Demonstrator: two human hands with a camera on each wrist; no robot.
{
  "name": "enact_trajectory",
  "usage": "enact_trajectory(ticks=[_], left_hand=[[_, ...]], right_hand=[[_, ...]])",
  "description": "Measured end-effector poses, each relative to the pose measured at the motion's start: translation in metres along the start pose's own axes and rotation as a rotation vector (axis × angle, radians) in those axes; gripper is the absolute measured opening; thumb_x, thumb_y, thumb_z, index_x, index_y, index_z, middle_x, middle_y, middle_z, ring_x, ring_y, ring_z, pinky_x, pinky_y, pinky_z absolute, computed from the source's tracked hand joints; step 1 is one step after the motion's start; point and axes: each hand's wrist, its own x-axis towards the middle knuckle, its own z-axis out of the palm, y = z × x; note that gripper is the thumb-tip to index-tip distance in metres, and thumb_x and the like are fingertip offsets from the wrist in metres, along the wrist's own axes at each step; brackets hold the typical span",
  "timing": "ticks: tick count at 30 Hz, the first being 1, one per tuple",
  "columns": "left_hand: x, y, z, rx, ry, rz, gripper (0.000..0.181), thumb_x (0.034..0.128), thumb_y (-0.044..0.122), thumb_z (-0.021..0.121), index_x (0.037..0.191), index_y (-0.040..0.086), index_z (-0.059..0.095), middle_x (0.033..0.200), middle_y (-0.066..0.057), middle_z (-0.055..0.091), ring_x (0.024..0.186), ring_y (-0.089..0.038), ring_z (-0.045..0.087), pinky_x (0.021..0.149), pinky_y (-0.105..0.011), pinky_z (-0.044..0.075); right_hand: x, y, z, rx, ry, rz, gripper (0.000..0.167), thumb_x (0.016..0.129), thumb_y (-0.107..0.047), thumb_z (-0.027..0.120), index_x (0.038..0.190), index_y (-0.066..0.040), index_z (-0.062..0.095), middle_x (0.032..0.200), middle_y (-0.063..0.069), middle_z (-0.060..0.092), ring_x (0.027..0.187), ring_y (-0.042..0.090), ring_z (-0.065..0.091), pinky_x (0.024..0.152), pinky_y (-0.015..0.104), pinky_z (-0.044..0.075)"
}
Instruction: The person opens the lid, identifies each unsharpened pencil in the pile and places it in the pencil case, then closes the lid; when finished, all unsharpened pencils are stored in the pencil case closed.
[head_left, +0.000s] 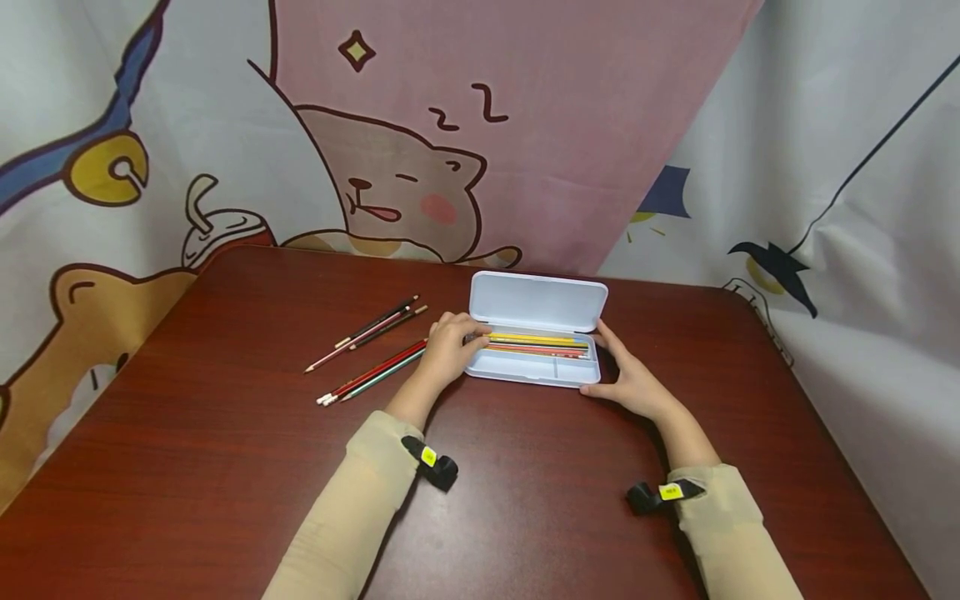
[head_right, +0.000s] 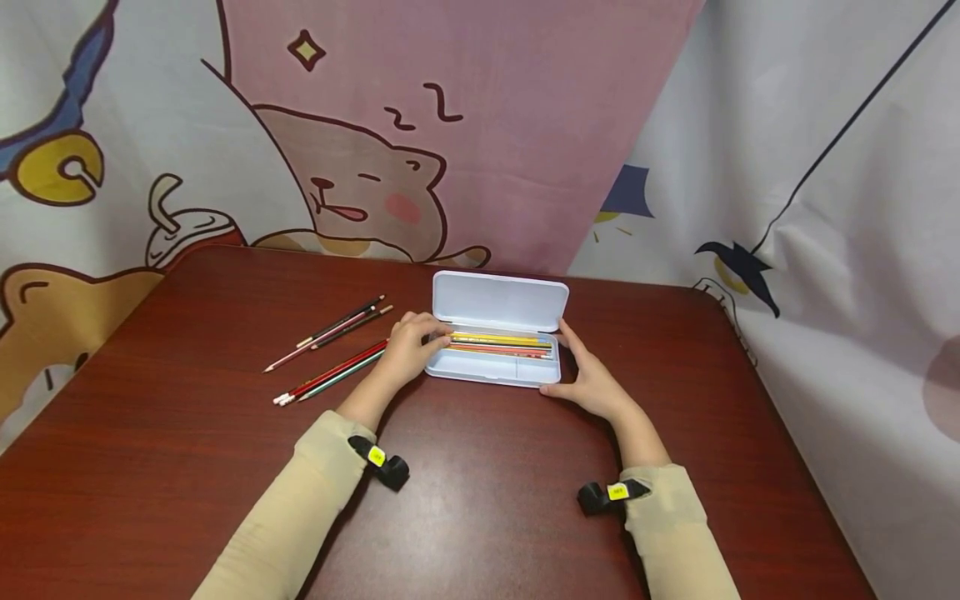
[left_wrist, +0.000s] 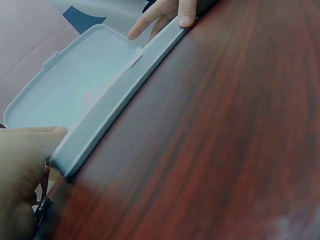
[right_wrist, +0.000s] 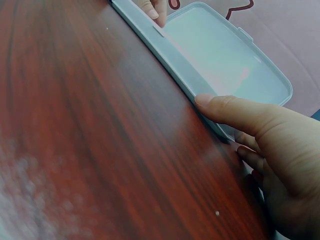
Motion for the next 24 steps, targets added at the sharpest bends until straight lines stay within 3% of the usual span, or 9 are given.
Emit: enact_trajectory(ticks=[6,14,24], left_hand=[[0.001,0.007,-0.004,-0.015,0.046,0.049,0.018,0.0839,0.012,0.074,0.101,0.008,0.074,0.097,-0.002,0.066,0.092,-0.021,0.051,0.082,-0.041,0.034],[0.007,0.027,-0.015,-0.010,0.125,0.174,0.026,0.0851,0.017,0.074,0.109,0.006,0.072,0.100,-0.004,0.064,0.095,-0.021,0.051,0.082,-0.040,0.036],[0.030,0.049,-0.037,-0.017,0.185,0.201,0.037,0.0832,0.015,0.076,0.118,0.007,0.066,0.106,-0.005,0.061,0.101,-0.023,0.049,0.087,-0.041,0.034]], right_hand=[[0.000,0.000,-0.001,0.002,-0.004,0.009,0.114,0.074,-0.021,0.085,0.155,-0.021,0.005,0.146,0.016,0.036,0.136,0.031,0.024,0.107,0.057,0.014],[0.000,-0.002,0.000,-0.006,0.007,-0.003,0.113,0.074,-0.016,0.084,0.155,-0.017,0.006,0.145,0.018,0.037,0.135,0.032,0.025,0.107,0.055,0.015],[-0.005,-0.040,-0.004,0.041,-0.007,0.006,0.110,0.073,-0.002,0.081,0.151,0.003,0.004,0.142,0.031,0.035,0.134,0.043,0.025,0.106,0.058,0.013]])
